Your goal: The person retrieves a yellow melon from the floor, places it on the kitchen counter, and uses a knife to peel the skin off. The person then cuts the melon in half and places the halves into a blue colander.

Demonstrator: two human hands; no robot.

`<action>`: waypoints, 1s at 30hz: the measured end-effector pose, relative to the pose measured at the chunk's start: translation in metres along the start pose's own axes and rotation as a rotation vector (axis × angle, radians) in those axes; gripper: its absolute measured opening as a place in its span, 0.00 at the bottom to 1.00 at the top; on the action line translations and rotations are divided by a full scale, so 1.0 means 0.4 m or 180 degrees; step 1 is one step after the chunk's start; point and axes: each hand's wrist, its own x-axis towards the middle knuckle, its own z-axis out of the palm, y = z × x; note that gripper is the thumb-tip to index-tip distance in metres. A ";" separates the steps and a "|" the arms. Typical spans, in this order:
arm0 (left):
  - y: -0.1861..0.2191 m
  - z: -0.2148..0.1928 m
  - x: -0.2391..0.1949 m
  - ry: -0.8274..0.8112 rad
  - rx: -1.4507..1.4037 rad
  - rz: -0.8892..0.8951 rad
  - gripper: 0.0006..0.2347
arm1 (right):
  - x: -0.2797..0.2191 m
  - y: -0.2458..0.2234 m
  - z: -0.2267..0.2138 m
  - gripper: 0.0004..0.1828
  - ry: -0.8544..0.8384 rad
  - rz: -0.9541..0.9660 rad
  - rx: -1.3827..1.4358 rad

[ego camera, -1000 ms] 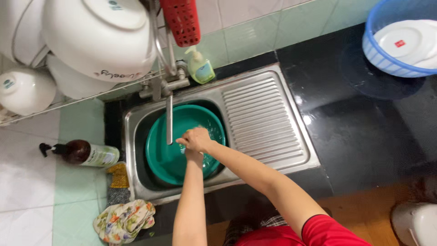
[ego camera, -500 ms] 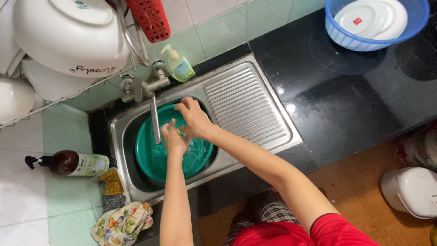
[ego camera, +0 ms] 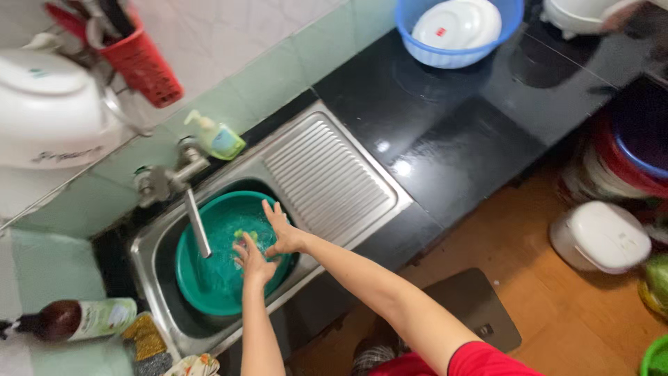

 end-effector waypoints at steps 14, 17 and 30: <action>0.245 -0.013 -0.051 0.0806 -0.1041 0.0523 0.45 | -0.100 -0.119 -0.338 0.83 0.0314 -0.1169 -0.0336; 0.357 0.012 -0.103 0.0586 -0.0002 0.0566 0.54 | -0.193 -0.142 -0.436 0.83 -0.0497 0.1113 -0.1013; 0.649 0.220 -0.206 0.0809 -0.0949 0.2021 0.45 | -0.509 -0.142 -0.791 0.72 0.0522 0.0958 -0.0821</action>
